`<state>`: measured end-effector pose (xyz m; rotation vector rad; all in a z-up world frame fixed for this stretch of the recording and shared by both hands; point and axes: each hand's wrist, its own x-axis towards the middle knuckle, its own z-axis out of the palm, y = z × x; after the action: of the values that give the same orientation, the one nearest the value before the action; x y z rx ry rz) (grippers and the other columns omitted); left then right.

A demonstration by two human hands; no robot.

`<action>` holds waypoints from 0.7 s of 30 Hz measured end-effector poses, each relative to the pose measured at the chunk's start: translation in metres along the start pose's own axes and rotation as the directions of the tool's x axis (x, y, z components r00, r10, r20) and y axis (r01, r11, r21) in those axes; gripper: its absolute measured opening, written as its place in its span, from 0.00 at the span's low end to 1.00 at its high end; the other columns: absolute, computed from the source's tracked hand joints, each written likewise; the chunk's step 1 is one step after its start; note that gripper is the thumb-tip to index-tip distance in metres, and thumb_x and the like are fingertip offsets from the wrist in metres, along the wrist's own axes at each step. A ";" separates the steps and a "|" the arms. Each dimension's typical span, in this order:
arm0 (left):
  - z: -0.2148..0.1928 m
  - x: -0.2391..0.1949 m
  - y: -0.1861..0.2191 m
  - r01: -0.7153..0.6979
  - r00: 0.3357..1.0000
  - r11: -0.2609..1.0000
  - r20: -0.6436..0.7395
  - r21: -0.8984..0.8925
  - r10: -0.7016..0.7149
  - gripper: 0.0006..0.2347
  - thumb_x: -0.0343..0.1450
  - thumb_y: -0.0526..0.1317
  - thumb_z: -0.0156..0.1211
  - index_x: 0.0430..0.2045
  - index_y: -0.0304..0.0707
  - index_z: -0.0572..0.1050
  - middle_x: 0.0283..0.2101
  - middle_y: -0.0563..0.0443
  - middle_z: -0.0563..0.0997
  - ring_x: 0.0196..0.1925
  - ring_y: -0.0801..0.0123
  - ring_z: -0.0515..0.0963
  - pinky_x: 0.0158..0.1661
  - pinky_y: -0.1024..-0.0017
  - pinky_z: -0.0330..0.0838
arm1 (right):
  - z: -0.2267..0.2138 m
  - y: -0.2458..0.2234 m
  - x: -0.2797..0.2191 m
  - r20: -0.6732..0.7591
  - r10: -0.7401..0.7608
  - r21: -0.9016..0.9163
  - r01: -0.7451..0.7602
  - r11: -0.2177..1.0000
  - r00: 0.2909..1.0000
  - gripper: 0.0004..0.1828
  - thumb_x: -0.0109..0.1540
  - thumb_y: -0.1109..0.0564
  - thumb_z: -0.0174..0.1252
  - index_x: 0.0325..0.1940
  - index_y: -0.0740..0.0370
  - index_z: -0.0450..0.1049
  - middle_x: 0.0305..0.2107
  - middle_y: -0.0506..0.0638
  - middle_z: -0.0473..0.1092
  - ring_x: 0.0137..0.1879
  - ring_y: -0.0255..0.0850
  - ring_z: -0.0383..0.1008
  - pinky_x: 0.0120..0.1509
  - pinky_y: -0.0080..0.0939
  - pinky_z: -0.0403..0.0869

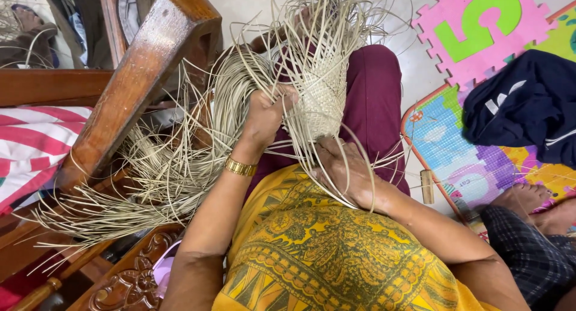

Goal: Weaving dried grass fibers to expand the brim of a handcrafted hat.

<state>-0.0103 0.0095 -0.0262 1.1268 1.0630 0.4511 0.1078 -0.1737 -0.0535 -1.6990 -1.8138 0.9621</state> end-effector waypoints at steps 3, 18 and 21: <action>-0.001 -0.002 0.000 0.003 1.000 1.000 -0.003 -0.012 -0.004 0.03 0.67 0.31 0.63 0.29 0.29 0.78 0.29 0.46 0.78 0.34 0.72 0.73 0.42 0.70 0.72 | 0.003 0.001 0.001 -0.033 -0.039 -0.013 0.039 0.999 0.999 0.23 0.59 0.47 0.55 0.51 0.64 0.70 0.46 0.58 0.66 0.50 0.59 0.70 0.53 0.56 0.69; 0.009 -0.003 0.007 -0.037 0.993 0.994 0.114 0.100 0.025 0.18 0.70 0.42 0.58 0.06 0.39 0.66 0.07 0.62 0.60 0.06 0.81 0.55 0.08 0.81 0.45 | -0.082 0.019 0.084 -0.390 0.046 0.389 0.119 0.913 0.920 0.08 0.57 0.67 0.60 0.41 0.64 0.78 0.28 0.56 0.70 0.34 0.47 0.70 0.38 0.43 0.72; 0.011 -0.014 0.008 -0.080 0.989 0.996 0.120 -0.043 0.085 0.08 0.68 0.34 0.60 0.19 0.34 0.69 0.19 0.55 0.69 0.20 0.78 0.63 0.25 0.76 0.59 | -0.086 0.019 0.091 -0.309 0.069 0.477 0.092 0.874 0.948 0.12 0.55 0.70 0.58 0.43 0.68 0.76 0.28 0.56 0.69 0.32 0.44 0.69 0.32 0.39 0.71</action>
<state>-0.0058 -0.0035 -0.0121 1.1534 0.9006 0.4603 0.1729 -0.0695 -0.0236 -1.4199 -1.2379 0.9720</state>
